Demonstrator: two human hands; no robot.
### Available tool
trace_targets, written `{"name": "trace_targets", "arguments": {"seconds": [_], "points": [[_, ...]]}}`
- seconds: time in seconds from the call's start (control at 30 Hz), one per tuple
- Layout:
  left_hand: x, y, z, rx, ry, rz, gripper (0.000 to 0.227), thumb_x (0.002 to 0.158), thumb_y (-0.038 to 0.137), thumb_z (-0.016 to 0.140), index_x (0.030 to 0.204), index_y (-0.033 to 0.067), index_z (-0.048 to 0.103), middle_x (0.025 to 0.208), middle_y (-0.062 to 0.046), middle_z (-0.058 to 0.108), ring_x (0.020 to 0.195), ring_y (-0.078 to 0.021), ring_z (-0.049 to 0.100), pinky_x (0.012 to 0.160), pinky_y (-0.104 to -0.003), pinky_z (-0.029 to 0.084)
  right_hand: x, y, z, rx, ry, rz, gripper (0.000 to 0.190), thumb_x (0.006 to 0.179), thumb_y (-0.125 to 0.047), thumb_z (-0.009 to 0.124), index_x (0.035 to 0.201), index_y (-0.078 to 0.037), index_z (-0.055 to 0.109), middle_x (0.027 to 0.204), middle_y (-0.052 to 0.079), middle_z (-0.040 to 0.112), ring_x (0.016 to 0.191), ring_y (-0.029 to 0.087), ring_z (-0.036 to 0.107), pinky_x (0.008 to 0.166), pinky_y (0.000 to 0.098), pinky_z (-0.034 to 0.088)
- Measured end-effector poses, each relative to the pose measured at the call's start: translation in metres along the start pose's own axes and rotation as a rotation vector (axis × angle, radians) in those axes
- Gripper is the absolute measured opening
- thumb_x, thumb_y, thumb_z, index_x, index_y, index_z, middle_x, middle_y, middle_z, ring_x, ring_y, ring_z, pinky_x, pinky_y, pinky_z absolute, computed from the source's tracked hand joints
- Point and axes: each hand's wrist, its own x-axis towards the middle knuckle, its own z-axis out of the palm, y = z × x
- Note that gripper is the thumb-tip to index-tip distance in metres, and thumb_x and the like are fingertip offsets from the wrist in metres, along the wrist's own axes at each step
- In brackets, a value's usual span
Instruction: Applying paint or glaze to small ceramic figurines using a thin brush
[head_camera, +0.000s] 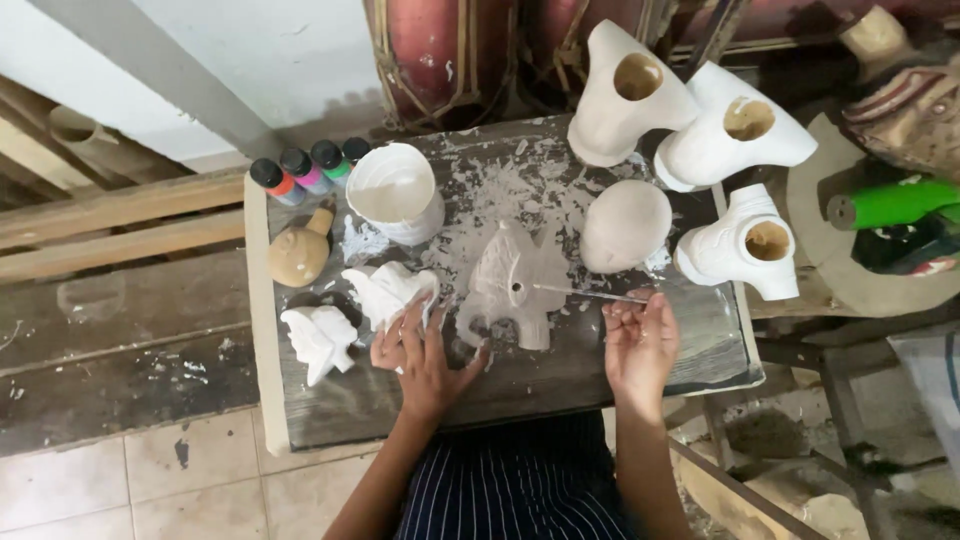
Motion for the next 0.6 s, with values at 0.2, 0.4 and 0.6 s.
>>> {"name": "trace_targets", "arguments": {"seconds": [0.2,0.4,0.6], "points": [[0.01,0.011,-0.011,0.111,-0.029,-0.017,0.079,0.075,0.068,0.074,0.133,0.0148,0.064,0.129,-0.012,0.064,0.123,-0.0343,0.059,0.112,-0.043,0.037,0.008,0.02,-0.023,-0.009,0.016,0.0,0.032,0.11,-0.03,0.055,0.104,0.0,0.063,0.076,0.009,0.066,0.077,0.015,0.073,0.084,0.0288,0.067],[0.003,0.011,-0.011,0.266,-0.017,0.056,0.075,0.08,0.078,0.069,0.114,0.0114,0.072,0.126,-0.014,0.052,0.12,-0.0335,0.052,0.109,-0.056,0.032,0.01,0.029,-0.041,0.049,-0.025,0.029,0.036,0.107,-0.034,0.06,0.11,0.002,0.062,0.075,0.009,0.061,0.078,0.019,0.064,0.088,0.0362,0.057],[-0.002,0.003,-0.003,0.215,0.009,0.115,0.061,0.083,0.07,0.07,0.111,0.0156,0.071,0.121,-0.011,0.048,0.123,-0.0288,0.048,0.111,-0.056,0.025,0.012,0.027,-0.047,0.098,-0.055,0.055,0.034,0.11,-0.03,0.055,0.109,0.003,0.061,0.073,0.006,0.058,0.074,0.019,0.062,0.081,0.0351,0.057]]}}
